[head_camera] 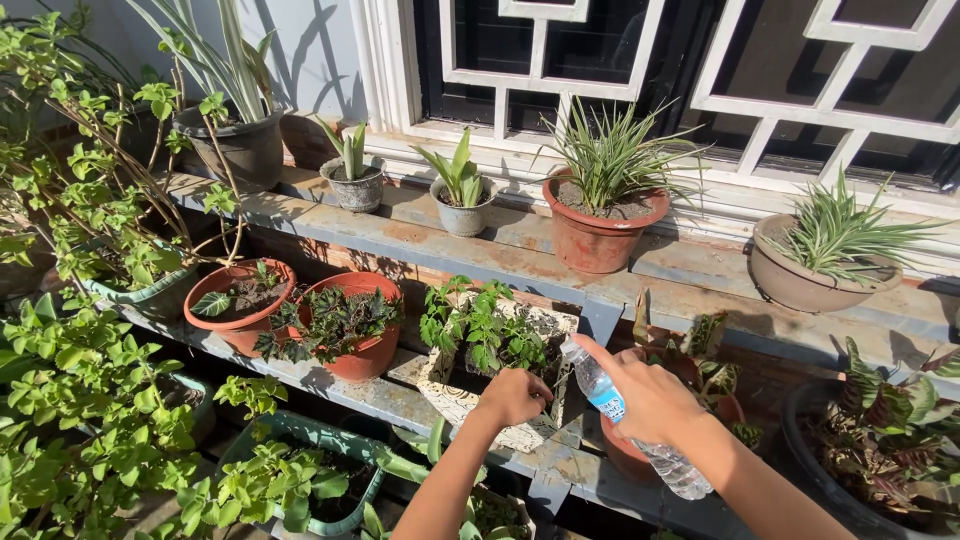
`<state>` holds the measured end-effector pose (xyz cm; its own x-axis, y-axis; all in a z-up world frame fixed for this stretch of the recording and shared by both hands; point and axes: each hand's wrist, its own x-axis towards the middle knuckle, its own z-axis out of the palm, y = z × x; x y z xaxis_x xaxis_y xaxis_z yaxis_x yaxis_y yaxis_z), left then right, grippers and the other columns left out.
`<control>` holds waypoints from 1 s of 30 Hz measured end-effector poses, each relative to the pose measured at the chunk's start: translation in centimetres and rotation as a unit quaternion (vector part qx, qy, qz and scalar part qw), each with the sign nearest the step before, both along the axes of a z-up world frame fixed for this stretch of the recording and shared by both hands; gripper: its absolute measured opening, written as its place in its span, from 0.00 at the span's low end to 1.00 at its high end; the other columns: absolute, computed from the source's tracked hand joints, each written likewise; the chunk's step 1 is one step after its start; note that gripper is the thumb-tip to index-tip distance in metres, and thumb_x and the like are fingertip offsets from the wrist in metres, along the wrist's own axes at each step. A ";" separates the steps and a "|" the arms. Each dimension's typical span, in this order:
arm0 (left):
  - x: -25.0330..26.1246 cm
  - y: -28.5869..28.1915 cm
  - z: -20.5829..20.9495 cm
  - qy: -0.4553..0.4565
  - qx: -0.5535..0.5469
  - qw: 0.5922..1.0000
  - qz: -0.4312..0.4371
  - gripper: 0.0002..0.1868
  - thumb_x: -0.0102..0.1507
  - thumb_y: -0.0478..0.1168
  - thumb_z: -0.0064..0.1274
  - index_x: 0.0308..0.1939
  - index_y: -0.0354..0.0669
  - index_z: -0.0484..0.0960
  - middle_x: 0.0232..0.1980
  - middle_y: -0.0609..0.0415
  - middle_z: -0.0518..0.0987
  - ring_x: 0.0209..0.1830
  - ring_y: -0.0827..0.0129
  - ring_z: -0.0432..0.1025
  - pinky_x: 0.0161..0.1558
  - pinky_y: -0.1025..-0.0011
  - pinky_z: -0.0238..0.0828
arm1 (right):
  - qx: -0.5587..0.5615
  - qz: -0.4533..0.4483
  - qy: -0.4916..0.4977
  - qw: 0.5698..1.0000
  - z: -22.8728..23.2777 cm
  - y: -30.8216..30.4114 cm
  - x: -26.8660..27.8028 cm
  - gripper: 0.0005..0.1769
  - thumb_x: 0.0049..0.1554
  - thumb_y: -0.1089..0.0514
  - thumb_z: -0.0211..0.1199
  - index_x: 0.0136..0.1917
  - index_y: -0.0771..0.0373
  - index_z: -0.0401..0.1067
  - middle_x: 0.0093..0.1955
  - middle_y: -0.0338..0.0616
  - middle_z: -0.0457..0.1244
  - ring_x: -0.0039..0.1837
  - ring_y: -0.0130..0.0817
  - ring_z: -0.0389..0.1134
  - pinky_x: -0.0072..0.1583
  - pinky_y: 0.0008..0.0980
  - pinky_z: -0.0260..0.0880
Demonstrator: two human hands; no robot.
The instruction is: Watering various potted plants using a water bottle and a plastic jar.
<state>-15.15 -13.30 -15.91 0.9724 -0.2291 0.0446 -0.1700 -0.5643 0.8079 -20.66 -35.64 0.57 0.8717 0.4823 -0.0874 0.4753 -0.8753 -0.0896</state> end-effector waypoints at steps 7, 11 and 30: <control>-1.5 -0.8 8.1 -0.049 0.184 0.981 0.027 0.10 0.58 0.42 0.60 0.42 0.52 0.90 0.40 0.42 0.85 0.44 0.50 0.78 0.54 0.60 0.73 | -0.085 0.040 -0.027 0.995 4.2 1.2 0.1 0.69 0.46 0.63 0.70 0.83 0.30 0.26 0.58 0.61 0.63 0.53 0.58 0.71 0.56 0.49 0.73; 0.3 -0.9 7.9 -0.046 0.064 0.997 0.018 0.08 0.55 0.38 0.61 0.37 0.44 0.90 0.34 0.45 0.85 0.34 0.58 0.81 0.46 0.65 0.78 | -0.148 0.079 -0.040 0.985 6.8 2.0 0.3 0.73 0.43 0.70 0.69 0.83 0.29 0.26 0.61 0.65 0.61 0.52 0.56 0.71 0.53 0.45 0.75; 1.8 -2.1 10.6 0.072 -0.070 0.962 0.253 0.14 0.66 0.44 0.58 0.31 0.43 0.92 0.26 0.49 0.84 0.24 0.72 0.79 0.39 0.71 0.78 | -0.162 0.090 -0.059 0.981 12.2 4.4 0.5 0.74 0.41 0.69 0.71 0.84 0.31 0.28 0.49 0.53 0.68 0.51 0.54 0.72 0.52 0.46 0.74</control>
<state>-13.31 -15.40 -5.29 0.9564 0.2730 -0.1033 0.2174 -0.4298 0.8764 -20.12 -31.28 12.81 0.7884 0.5927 -0.1649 0.6148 -0.7497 0.2449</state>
